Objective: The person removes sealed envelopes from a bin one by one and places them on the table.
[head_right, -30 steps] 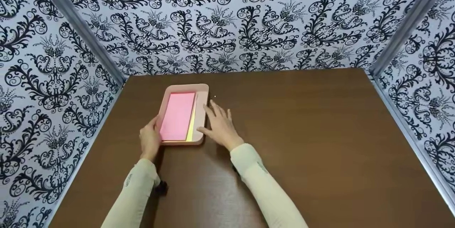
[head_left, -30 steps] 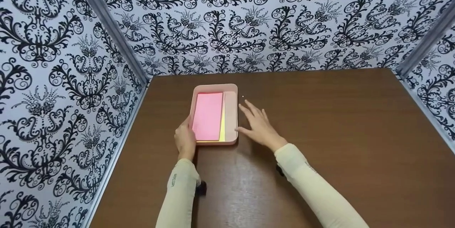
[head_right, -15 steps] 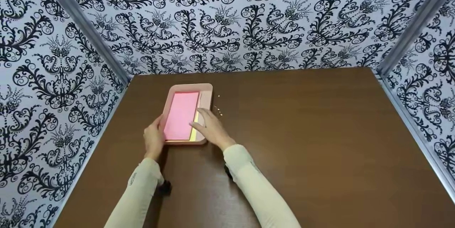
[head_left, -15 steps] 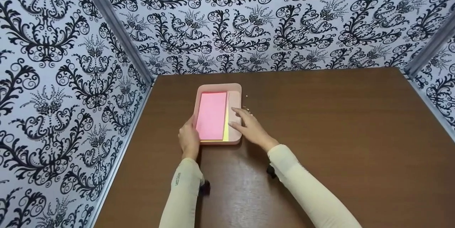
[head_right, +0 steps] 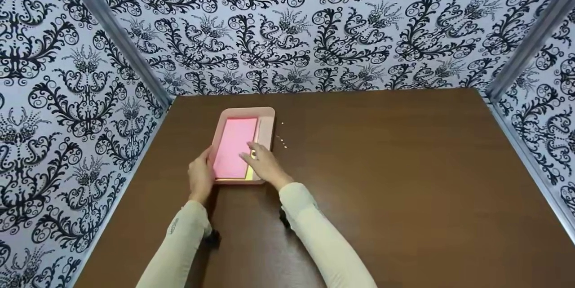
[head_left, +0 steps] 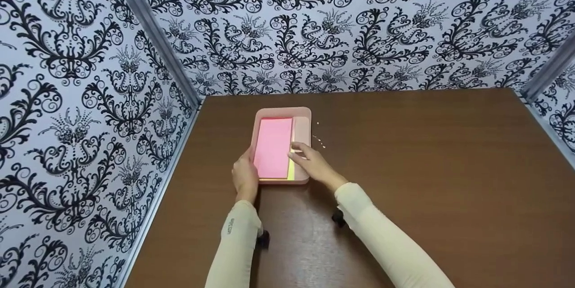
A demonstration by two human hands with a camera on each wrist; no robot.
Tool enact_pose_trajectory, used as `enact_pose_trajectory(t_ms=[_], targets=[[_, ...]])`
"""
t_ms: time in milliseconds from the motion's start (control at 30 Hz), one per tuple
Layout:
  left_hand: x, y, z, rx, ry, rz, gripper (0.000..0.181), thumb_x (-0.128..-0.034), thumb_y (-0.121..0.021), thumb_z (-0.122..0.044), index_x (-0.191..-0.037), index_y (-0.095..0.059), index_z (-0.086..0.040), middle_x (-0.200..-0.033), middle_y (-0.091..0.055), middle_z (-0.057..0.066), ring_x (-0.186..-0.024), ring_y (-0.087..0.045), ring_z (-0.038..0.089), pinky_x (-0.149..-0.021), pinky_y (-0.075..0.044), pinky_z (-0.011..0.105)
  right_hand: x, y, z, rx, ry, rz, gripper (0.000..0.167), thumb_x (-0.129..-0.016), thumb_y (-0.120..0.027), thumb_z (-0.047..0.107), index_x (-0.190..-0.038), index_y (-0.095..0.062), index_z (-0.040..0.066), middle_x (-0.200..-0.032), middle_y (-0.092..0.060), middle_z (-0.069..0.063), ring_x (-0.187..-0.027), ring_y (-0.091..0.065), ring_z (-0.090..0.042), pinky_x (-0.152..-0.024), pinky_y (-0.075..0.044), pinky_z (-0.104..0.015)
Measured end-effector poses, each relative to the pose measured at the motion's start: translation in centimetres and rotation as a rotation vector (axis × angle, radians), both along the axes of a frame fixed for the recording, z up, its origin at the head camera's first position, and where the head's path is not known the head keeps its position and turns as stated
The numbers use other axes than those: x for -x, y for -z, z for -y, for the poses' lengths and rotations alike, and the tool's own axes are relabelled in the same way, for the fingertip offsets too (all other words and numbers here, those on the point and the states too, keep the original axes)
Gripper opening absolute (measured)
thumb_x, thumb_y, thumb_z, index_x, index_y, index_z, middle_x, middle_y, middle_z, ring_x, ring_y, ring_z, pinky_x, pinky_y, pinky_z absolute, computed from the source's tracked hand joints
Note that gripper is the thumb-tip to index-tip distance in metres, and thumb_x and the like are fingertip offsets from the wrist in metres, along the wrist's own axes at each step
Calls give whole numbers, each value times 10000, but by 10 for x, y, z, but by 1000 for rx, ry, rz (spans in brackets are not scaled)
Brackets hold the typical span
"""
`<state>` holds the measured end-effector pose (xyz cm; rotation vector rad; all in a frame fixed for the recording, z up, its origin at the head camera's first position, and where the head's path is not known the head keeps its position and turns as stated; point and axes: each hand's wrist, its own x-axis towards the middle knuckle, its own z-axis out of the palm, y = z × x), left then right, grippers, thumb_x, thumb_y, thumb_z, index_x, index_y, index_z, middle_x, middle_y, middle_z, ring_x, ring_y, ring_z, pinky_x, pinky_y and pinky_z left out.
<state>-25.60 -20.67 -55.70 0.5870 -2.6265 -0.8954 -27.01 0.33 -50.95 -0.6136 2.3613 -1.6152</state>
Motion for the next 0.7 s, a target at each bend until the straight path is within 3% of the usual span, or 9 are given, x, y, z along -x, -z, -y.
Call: enact_pose_trajectory(t_ms=[167, 367, 700], targets=[[3, -3, 2, 20, -12, -7, 388, -1025, -473, -116, -1357, -634, -234, -1299, -674, 136, -1100, -676, 409, -905, -541, 552, -1, -3, 11, 12, 12, 72, 512, -1030, -513, 278, -1459, -451, 6, -1466, -504, -246, -1299, -552, -395, -1001, -505, -517], [6, -7, 2, 11, -1, -31, 391, -1026, -461, -92, -1340, -650, -227, -1280, -687, 126, -1093, -687, 383, -911, -549, 526, 4, -3, 18, -43, 29, 65, 540, -1035, -494, 303, -1445, -443, -46, -1455, -508, -267, -1306, -538, -428, -1095, -433, -509], [0, 0, -3, 71, -8, -98, 370, -992, -501, -30, -1287, -687, -153, -1213, -715, 153, -1001, -712, 401, -839, -573, 522, 2, 8, 26, -114, 72, 98, 536, -1036, -488, 315, -1415, -460, -62, -1358, -562, -304, -1276, -544, -436, -1082, -428, -540]])
